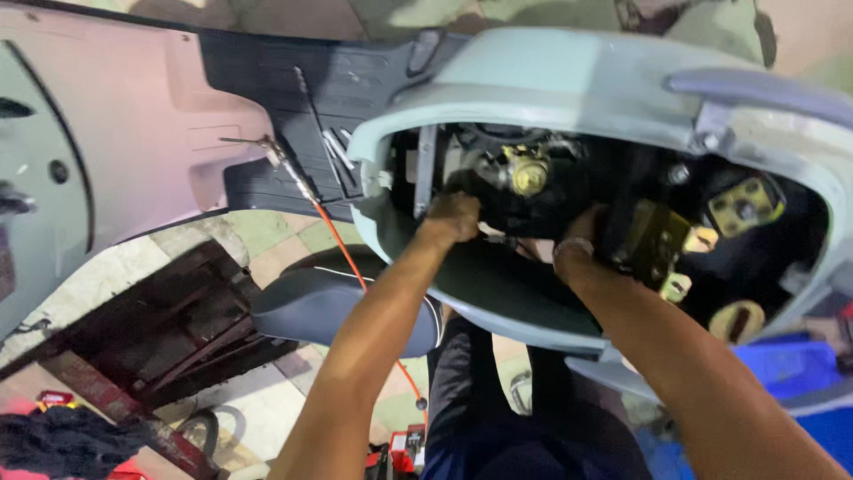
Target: The person reaches into the internal compartment of a scooter, using a socket wrench to loosen or tighten internal components, then retrieves additional tools and parts from a nearby workbench.
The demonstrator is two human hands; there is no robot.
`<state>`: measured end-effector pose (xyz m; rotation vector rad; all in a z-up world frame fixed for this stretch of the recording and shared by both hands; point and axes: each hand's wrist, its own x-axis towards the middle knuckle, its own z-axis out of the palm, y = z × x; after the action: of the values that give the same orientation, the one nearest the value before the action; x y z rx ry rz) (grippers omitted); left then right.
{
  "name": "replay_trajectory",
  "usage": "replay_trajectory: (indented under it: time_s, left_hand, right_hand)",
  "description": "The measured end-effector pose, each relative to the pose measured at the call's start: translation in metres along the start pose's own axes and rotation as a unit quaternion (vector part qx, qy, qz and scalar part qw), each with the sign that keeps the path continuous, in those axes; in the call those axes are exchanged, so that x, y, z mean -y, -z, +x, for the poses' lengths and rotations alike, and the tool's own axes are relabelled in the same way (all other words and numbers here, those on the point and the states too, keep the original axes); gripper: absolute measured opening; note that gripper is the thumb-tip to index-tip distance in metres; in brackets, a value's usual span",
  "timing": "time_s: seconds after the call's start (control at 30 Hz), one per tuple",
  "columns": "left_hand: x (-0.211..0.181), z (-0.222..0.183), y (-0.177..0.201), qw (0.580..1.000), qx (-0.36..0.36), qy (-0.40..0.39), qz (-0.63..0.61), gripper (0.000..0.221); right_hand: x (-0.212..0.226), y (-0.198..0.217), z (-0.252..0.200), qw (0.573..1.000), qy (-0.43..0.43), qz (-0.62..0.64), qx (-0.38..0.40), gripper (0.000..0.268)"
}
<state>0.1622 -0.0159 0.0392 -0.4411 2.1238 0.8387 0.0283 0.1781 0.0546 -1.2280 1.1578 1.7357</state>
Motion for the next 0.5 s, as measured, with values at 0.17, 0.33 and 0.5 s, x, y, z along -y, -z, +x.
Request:
replay_trajectory:
  time_s: [0.17, 0.33, 0.5]
  left_hand:
    - [-0.054, -0.081, 0.040, 0.991, -0.080, 0.056, -0.092, 0.035]
    - [-0.101, -0.190, 0.042, 0.879, -0.400, -0.056, -0.252, 0.029]
    - [-0.118, -0.291, -0.021, 0.754, -0.502, 0.091, -0.414, 0.019]
  right_hand:
    - [0.014, -0.011, -0.045, 0.973, 0.050, 0.179, -0.133, 0.063]
    - [-0.032, 0.011, -0.113, 0.903, 0.136, 0.388, -0.125, 0.047]
    - [-0.041, 0.021, -0.227, 0.619, 0.148, 0.598, -0.488, 0.037]
